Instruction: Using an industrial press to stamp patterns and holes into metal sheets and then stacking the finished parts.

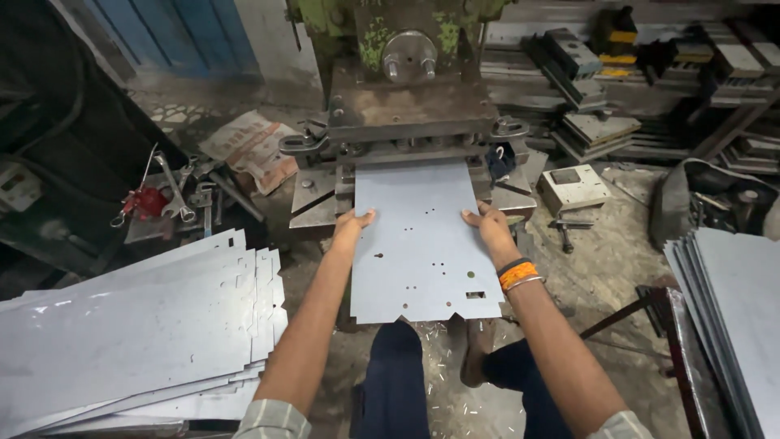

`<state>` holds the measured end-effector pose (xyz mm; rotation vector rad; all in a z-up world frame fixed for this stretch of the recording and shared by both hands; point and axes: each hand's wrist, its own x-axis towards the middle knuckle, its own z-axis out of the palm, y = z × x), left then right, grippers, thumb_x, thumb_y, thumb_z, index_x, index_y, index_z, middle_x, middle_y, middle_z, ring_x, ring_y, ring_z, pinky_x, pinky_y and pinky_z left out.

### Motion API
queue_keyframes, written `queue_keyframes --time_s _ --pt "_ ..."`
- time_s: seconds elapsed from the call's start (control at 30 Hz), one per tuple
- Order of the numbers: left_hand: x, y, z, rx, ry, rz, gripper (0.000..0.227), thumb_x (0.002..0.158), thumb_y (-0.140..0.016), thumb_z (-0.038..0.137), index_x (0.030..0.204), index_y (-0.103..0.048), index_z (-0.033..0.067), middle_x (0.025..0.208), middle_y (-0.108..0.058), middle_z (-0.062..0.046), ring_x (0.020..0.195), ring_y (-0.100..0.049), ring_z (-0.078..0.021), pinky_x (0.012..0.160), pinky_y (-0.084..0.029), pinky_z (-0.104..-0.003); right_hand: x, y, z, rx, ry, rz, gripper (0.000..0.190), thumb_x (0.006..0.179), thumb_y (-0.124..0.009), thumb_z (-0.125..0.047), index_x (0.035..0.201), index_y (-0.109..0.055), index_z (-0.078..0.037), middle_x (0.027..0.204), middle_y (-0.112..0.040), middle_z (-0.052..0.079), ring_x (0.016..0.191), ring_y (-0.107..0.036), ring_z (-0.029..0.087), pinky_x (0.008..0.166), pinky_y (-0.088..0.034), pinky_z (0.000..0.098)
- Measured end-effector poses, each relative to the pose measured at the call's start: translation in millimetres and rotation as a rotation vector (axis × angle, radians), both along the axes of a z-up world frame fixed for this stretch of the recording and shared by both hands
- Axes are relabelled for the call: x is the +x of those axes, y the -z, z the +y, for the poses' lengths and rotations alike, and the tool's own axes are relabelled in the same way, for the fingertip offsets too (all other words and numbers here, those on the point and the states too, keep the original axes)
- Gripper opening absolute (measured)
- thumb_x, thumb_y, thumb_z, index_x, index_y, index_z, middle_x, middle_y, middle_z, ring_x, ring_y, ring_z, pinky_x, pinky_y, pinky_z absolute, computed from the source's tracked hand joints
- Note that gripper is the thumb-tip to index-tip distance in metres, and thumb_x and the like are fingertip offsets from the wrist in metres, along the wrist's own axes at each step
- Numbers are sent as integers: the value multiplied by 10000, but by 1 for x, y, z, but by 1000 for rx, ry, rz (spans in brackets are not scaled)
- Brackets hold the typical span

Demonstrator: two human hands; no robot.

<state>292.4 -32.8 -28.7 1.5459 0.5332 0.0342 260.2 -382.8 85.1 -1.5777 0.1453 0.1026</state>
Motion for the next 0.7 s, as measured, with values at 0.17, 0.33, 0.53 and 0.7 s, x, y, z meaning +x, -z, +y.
queue_keyframes --time_s 0.17,0.33,0.53,0.7 --pt "-2 0 7 45 6 35 533 768 -883 427 1248 -751 238 1066 -780 -51 1002 -746 -237 869 -565 -360 33 43 -16 -58 -5 17 511 836 -844 -192 1316 -683 -115 1062 -717 120 969 -696 209 872 -545 396" --pt "-24 -35 -11 -17 7 -10 516 774 -880 365 1246 -751 199 1102 -764 -102 1049 -730 -276 895 -552 -391 12 18 -5 -59 -3 16 535 850 -836 -191 1346 -654 -105 1084 -687 113 989 -666 217 905 -531 401" --pt "-38 -55 -20 -38 16 -61 498 838 -825 308 1295 -710 148 1118 -744 -118 1039 -699 -264 918 -533 -388 8 18 -5 -39 32 -7 577 864 -817 -174 1391 -606 -69 1175 -677 180 1063 -646 284 942 -505 437" --pt "-81 -85 -30 -242 38 -155 472 890 -804 183 1335 -650 158 1142 -705 -107 1011 -689 -249 895 -557 -380 -6 13 -5 61 -59 -62 658 901 -774 -136 1495 -493 -99 1217 -672 143 1056 -661 239 916 -544 400"
